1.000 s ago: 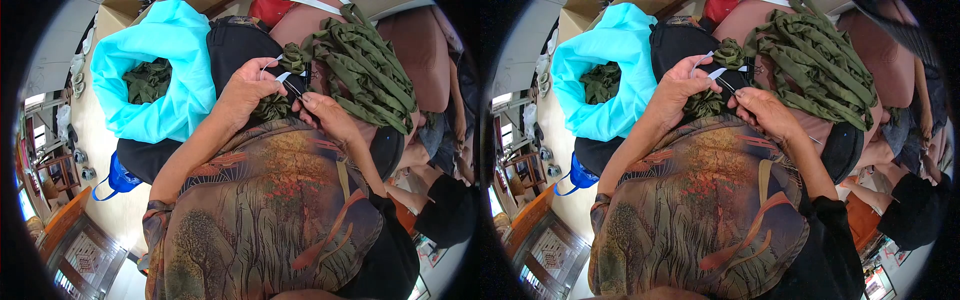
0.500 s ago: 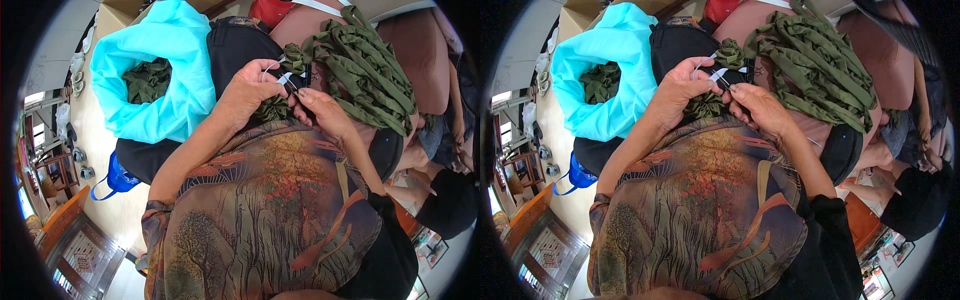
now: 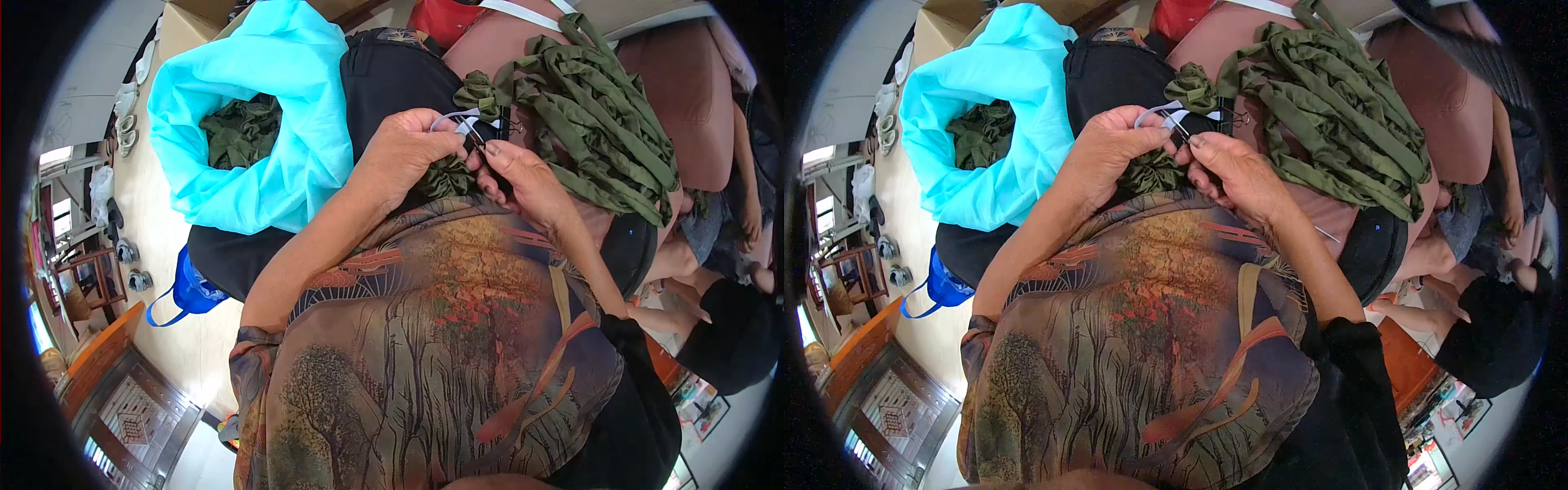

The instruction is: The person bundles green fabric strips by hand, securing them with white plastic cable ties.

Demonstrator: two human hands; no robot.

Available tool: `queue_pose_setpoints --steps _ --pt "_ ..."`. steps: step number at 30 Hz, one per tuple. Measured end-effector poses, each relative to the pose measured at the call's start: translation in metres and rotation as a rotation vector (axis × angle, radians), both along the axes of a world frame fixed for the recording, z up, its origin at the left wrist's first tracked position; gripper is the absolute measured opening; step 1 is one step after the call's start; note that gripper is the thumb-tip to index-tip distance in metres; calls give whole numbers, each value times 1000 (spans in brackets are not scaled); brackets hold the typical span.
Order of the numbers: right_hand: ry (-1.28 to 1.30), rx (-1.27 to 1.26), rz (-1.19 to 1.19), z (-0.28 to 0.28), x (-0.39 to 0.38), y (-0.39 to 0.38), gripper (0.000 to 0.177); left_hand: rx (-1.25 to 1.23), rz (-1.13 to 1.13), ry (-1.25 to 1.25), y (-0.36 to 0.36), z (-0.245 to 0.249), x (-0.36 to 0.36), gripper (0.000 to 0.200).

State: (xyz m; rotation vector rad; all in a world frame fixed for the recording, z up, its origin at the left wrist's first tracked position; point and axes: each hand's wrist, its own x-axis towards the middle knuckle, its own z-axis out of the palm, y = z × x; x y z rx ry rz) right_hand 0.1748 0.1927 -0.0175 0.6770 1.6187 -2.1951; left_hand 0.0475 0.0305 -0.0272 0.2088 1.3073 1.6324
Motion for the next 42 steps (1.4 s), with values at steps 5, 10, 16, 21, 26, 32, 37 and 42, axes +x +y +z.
queue_pose_setpoints --steps 5,10,16,21,26,32,37,42 --pt "-3 54 21 4 -4 -1 34 -9 -24 9 -2 0 -3 9" --pt "-32 31 28 4 -6 -1 34 -6 -34 27 -2 1 -5 12" --pt "-25 -20 21 -1 -7 0 32 -20 -58 31 -2 3 -8 14" --pt "-47 -84 -10 -4 -7 1 31 -37 -46 23 0 -3 -9 12" --pt "-67 -92 -32 -4 -10 0 30 -50 -51 7 4 -4 -12 11" --pt "-79 -75 -48 -7 -11 0 30 -42 -76 -28 6 -3 -14 11" --pt "-61 61 -75 1 9 15 27 -20 -38 -41 2 -5 -14 11" --pt "90 1395 10 -48 91 59 23 32 48 -144 -9 -3 -13 11"
